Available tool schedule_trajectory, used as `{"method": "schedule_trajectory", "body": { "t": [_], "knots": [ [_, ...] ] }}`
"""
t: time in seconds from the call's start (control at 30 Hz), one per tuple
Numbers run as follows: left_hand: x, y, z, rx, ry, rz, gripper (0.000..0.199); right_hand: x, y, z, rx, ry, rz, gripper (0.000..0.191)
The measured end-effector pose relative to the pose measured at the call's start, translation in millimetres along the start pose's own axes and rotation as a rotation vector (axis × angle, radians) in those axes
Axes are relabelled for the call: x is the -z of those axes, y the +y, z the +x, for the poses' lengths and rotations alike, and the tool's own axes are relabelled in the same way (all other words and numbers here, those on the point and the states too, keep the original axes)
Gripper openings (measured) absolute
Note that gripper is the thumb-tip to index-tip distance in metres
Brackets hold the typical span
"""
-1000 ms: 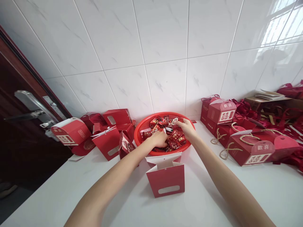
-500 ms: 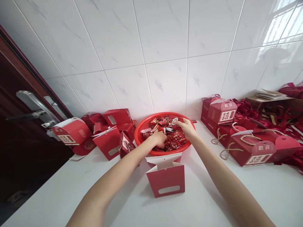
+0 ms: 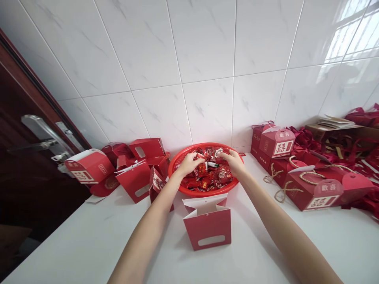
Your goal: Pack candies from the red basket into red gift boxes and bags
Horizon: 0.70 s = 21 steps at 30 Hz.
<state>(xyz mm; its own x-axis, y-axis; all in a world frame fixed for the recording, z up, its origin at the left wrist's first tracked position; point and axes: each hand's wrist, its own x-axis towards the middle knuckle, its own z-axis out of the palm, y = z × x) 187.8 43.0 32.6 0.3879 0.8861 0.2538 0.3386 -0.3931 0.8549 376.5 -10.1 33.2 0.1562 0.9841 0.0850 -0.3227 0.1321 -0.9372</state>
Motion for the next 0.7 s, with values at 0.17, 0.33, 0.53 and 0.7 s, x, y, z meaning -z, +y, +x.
{"method": "schedule_trajectory", "body": {
  "t": [0.17,0.33,0.53,0.7],
  "knots": [
    [-3.0,13,-9,0.106,-0.091,-0.3,0.038,1,-5,-4,-0.024,-0.06,0.01,0.032],
    [-3.5,23,-23,0.236,-0.095,-0.658,0.03,2,-13,-12,-0.02,-0.205,0.013,0.027],
    [-6.9,35,-54,0.079,-0.037,-0.717,0.035,-3,-39,-35,0.022,-0.336,-0.018,0.025],
    [-2.3,50,-79,-0.023,0.032,-0.634,0.036,-6,-61,-63,0.114,-0.407,-0.143,0.029]
  ]
}}
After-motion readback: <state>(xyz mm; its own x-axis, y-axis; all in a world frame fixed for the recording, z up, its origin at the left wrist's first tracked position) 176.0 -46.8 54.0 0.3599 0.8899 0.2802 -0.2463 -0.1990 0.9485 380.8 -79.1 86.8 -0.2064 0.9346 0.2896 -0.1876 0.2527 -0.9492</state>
